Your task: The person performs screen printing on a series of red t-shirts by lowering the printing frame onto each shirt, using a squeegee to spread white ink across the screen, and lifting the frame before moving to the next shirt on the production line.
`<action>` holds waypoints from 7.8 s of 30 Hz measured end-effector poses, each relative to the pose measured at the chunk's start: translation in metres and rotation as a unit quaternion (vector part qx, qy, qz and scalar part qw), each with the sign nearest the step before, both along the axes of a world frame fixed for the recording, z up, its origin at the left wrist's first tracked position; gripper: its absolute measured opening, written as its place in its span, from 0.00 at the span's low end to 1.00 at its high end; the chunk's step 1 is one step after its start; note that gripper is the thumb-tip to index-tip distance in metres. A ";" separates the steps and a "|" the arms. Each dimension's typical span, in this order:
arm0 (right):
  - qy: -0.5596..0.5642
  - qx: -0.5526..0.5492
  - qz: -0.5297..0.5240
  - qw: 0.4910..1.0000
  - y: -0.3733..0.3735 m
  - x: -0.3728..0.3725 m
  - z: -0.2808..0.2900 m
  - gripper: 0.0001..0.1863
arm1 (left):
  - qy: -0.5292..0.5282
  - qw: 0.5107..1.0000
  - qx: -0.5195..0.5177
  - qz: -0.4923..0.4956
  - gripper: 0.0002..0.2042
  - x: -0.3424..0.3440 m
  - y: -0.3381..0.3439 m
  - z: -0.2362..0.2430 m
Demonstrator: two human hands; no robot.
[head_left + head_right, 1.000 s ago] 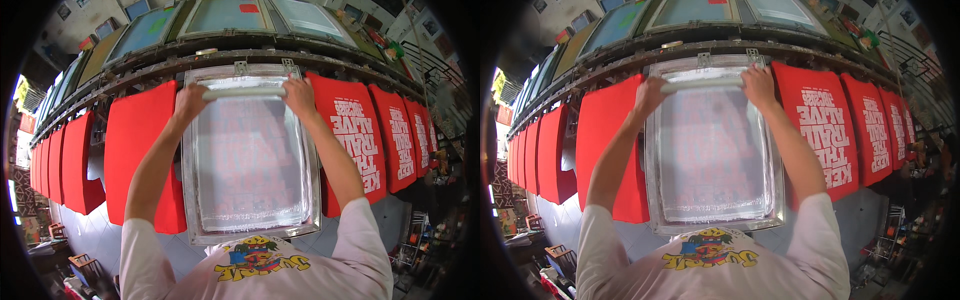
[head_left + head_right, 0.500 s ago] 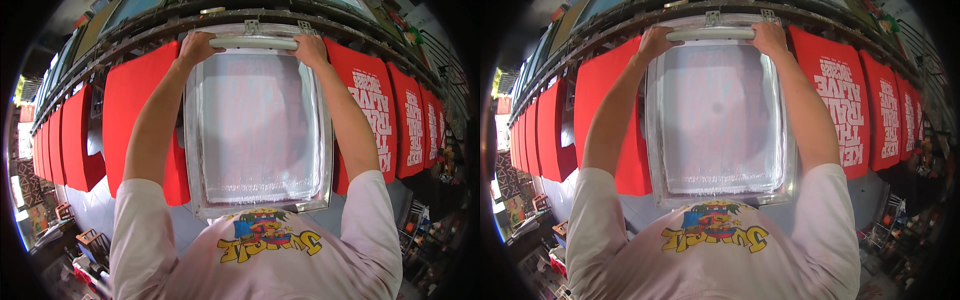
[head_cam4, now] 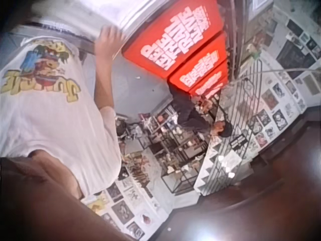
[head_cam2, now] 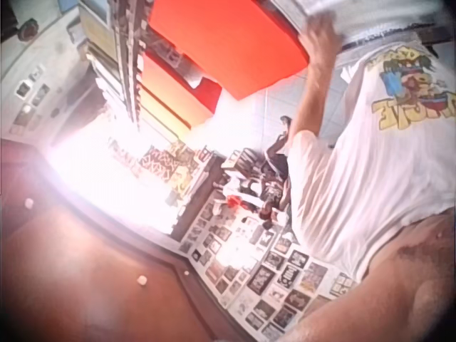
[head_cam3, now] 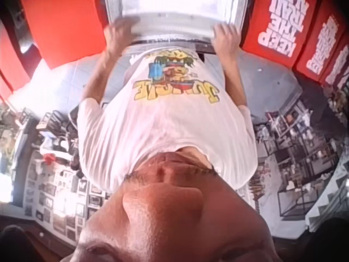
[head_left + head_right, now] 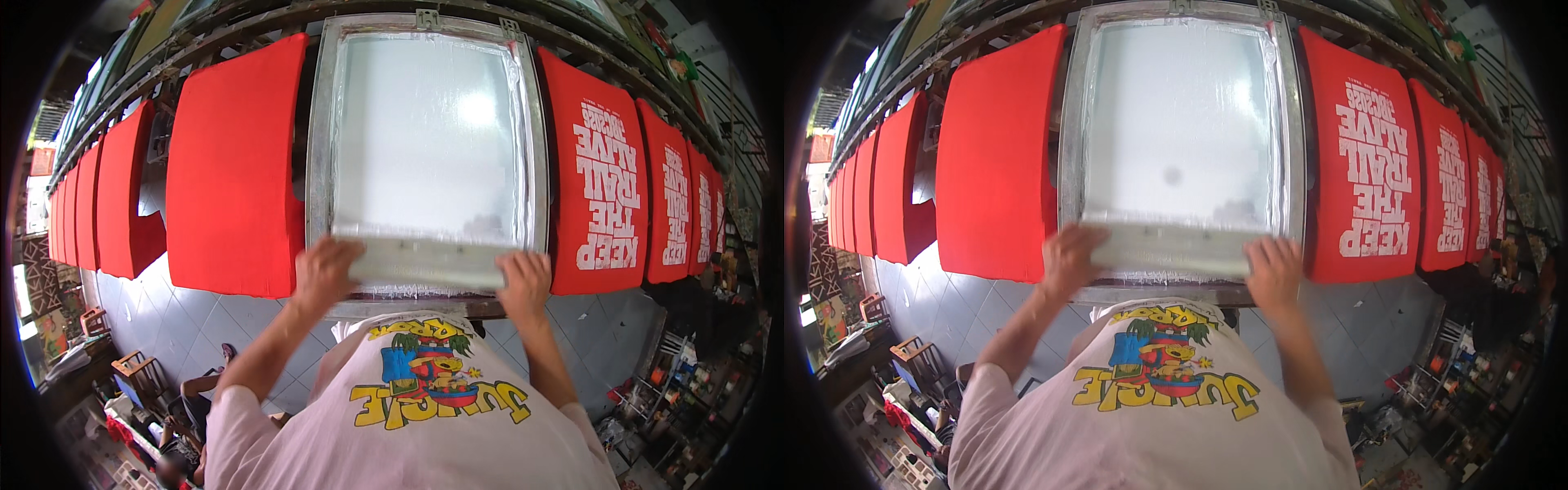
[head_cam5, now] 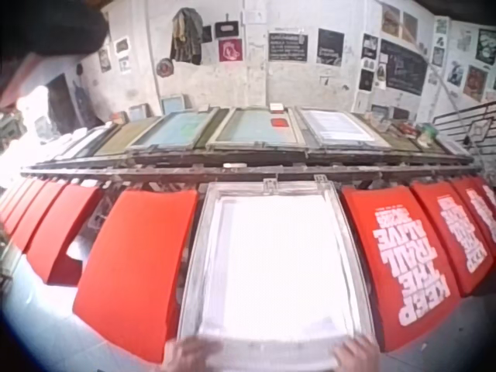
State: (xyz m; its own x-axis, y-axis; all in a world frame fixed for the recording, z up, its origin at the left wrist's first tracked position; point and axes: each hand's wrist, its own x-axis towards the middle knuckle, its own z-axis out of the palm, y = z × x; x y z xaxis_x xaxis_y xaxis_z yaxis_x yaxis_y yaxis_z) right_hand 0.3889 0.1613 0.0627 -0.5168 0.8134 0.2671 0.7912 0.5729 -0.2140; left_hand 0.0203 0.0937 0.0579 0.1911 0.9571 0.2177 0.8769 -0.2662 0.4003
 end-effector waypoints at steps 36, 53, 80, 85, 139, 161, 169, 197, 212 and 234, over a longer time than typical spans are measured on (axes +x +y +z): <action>0.064 0.142 -0.003 0.988 0.147 -0.030 -0.057 0.09 | -0.013 0.992 0.121 0.041 0.26 -0.019 0.133 -0.045; -0.151 -0.131 0.013 0.980 0.367 -0.082 0.086 0.23 | 0.121 0.990 -0.065 0.035 0.29 -0.075 0.359 0.075; 0.025 0.063 0.008 0.998 -0.016 0.009 -0.031 0.07 | 0.032 0.996 0.054 0.059 0.20 0.028 -0.041 -0.024; 0.040 0.098 0.013 0.994 0.090 -0.019 -0.043 0.10 | 0.026 0.992 0.117 0.045 0.24 -0.004 0.071 -0.038; 0.055 0.109 0.035 0.992 0.200 -0.038 -0.045 0.12 | 0.014 0.992 0.122 0.035 0.27 -0.026 0.181 -0.031; -0.014 -0.029 0.095 0.995 0.042 0.011 0.029 0.20 | 0.010 1.000 0.010 -0.007 0.17 -0.013 0.026 0.034; 0.010 0.072 0.047 0.996 -0.091 0.024 -0.010 0.19 | -0.006 0.995 0.089 0.044 0.20 0.035 -0.107 -0.015; 0.153 -0.353 -0.357 0.851 -0.034 0.076 0.000 0.34 | -0.357 0.822 -0.158 0.414 0.35 -0.008 -0.101 0.005; 0.319 -0.326 -0.411 0.789 0.015 0.040 -0.013 0.33 | -0.424 0.728 -0.136 0.521 0.33 -0.016 -0.066 -0.001; 0.464 -0.412 -0.185 0.762 -0.184 -0.363 -0.029 0.31 | -0.421 0.631 -0.022 0.652 0.39 -0.340 -0.411 0.043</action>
State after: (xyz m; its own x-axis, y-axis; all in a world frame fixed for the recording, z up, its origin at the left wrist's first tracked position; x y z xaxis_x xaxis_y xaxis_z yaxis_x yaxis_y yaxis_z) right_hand 0.0258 -0.0230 0.0341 -0.1106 0.9464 -0.3034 0.1549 -0.2851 -0.9459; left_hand -0.3193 -0.3171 0.1005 -0.9294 0.1910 -0.3159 -0.1890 0.4889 0.8516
